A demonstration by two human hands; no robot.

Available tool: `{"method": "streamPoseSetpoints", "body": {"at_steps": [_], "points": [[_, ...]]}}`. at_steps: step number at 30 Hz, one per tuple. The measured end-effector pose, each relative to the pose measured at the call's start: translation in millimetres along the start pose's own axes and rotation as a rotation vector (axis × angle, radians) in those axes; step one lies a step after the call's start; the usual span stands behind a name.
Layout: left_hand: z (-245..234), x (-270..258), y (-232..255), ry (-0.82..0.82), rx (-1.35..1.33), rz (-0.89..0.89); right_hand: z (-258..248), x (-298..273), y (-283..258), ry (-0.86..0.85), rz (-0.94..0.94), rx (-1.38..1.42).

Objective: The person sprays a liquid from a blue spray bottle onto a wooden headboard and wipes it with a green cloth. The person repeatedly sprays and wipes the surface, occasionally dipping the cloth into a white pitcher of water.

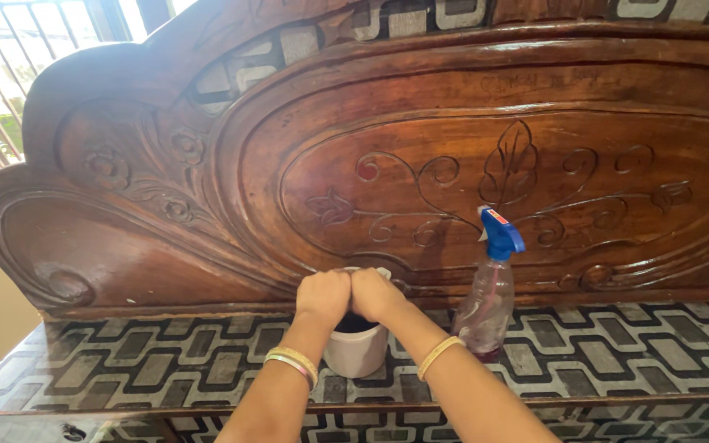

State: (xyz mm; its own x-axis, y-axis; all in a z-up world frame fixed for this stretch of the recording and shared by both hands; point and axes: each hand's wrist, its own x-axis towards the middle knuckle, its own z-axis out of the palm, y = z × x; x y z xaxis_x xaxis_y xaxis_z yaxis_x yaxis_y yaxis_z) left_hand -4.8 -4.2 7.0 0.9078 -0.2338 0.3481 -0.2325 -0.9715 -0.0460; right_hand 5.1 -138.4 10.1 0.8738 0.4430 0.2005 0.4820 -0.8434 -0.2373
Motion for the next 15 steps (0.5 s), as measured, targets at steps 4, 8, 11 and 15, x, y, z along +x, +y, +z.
{"method": "streamPoseSetpoints", "body": {"at_steps": [4, 8, 11, 15], "points": [[-15.4, -6.3, 6.8, -0.089, -0.030, -0.071, -13.5, -9.3, -12.7, -0.007, 0.094, 0.042], [-24.8, -9.6, 8.0, -0.127, -0.031, -0.085, -18.7, -12.3, -20.4, 0.003, 0.112, 0.006], [-24.9, -10.1, 8.0, -0.100, -0.030, -0.088, -20.0, -14.6, -22.4, 0.026, 0.105, -0.038], [-23.8, -9.6, 6.4, -0.099, -0.052, -0.093, -24.9, -18.1, -25.5, 0.018, 0.096, -0.041]]}}
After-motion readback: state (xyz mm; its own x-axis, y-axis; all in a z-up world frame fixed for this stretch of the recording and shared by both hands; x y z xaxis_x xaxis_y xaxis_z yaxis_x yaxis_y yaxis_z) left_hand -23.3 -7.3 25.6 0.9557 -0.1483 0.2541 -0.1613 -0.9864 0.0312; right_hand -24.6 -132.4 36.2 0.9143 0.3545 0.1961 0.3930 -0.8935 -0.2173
